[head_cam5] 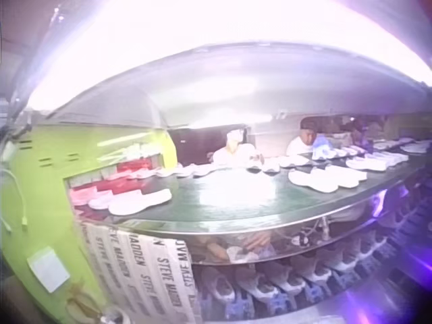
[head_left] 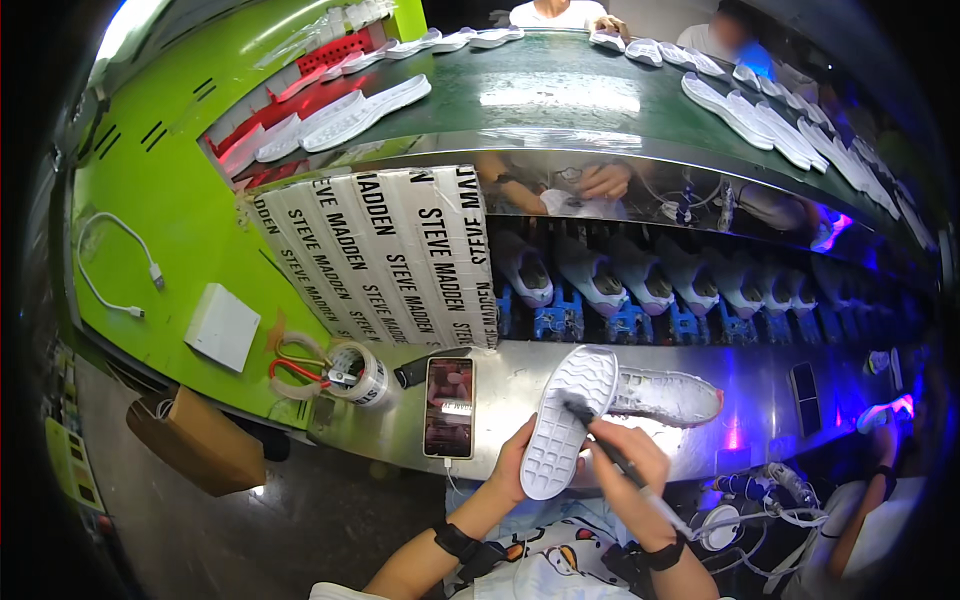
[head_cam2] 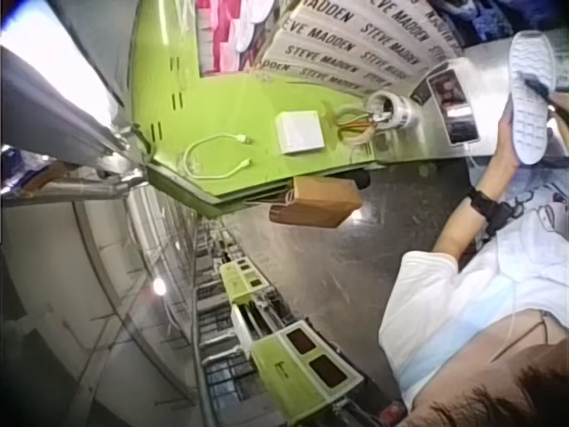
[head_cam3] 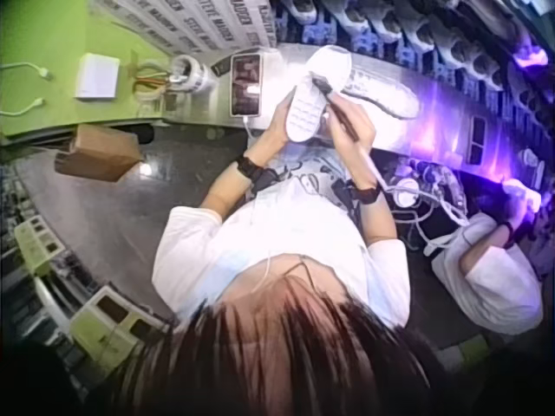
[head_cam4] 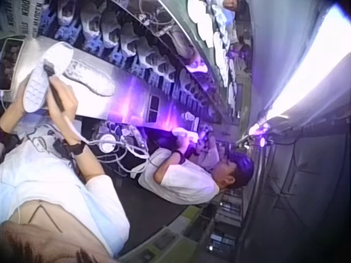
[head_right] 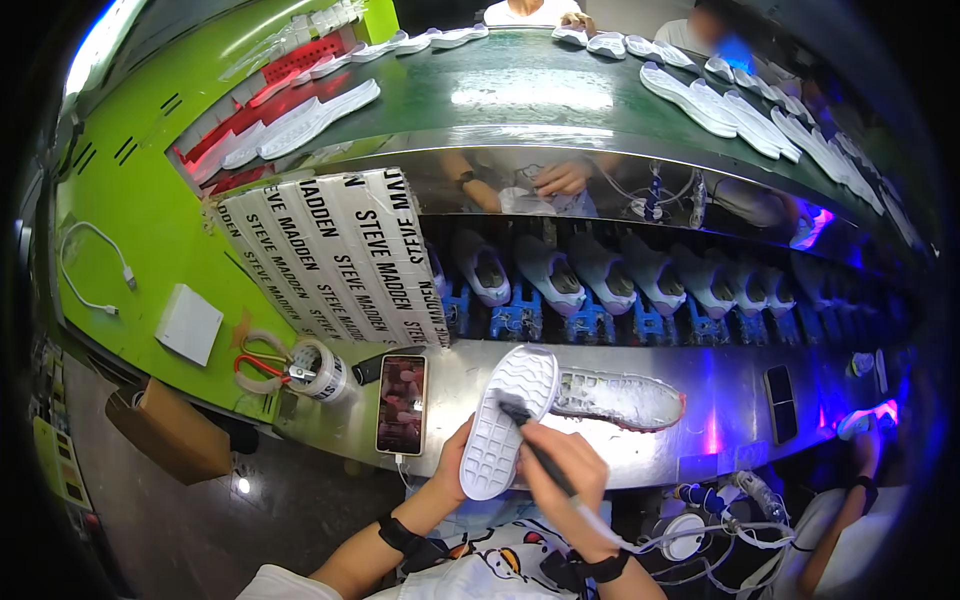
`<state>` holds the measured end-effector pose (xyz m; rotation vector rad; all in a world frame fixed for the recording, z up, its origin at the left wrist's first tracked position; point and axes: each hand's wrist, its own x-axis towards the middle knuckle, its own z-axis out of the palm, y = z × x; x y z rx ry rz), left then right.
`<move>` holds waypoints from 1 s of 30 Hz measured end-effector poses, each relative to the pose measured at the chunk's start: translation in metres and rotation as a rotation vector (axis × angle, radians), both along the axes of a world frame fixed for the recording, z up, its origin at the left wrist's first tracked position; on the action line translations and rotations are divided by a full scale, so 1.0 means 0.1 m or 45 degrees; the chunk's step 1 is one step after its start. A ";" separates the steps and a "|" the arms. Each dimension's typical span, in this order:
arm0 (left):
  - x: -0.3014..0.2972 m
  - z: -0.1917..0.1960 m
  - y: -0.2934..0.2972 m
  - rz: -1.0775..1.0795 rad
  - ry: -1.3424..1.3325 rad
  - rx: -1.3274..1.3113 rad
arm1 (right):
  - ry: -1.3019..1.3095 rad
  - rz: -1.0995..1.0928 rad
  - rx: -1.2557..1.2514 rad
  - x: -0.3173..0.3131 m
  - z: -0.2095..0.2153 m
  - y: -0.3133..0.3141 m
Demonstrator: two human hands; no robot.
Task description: The person repeatedly picks up white shoe insoles from a green conveyor belt and scrubs them with a brush. The person holds the insole in one hand and uses the brush in the other to clean the textured surface, then places the insole back on the belt. The process is repeated continuously for multiple insoles.
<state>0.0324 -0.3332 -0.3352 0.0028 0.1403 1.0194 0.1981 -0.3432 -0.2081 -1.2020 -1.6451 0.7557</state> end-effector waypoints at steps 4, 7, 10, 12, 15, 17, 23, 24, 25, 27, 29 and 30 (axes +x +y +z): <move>0.11 -0.03 0.11 0.014 -0.295 0.075 | 0.003 0.457 -0.116 -0.05 -0.09 -0.23; 0.05 0.09 0.26 0.041 -0.034 0.015 | 0.104 0.339 -0.221 0.04 -0.02 0.00; -0.06 0.03 0.40 -0.163 0.039 0.231 | 0.033 0.799 -0.245 0.16 -0.04 0.04; -0.07 0.29 0.45 -0.325 0.155 0.098 | 0.074 0.842 -0.415 0.26 0.08 0.12; 0.02 0.35 0.63 -0.567 0.357 0.020 | -0.078 0.845 -0.195 0.29 0.11 0.19; 0.07 0.35 0.62 -0.780 0.667 0.169 | -0.254 0.962 -0.248 0.40 0.16 0.18; 0.09 -0.02 0.70 -1.241 0.861 0.397 | -0.374 1.045 0.044 0.54 0.06 0.24; 0.01 -0.06 0.73 -1.264 0.525 0.300 | -0.292 1.080 -0.073 0.65 0.03 0.25; -0.04 -0.07 0.80 -1.285 0.184 0.204 | -0.210 1.100 -0.194 0.75 0.05 0.27; 0.01 -0.09 0.73 -0.982 -0.076 -0.021 | 0.024 0.775 -0.334 0.86 0.18 0.33; 0.22 0.01 0.46 -0.351 0.120 -0.165 | 0.233 0.426 -0.452 0.78 0.21 0.29; 0.27 0.09 0.38 -0.255 0.051 -0.171 | 0.222 0.386 -0.351 0.65 0.12 0.24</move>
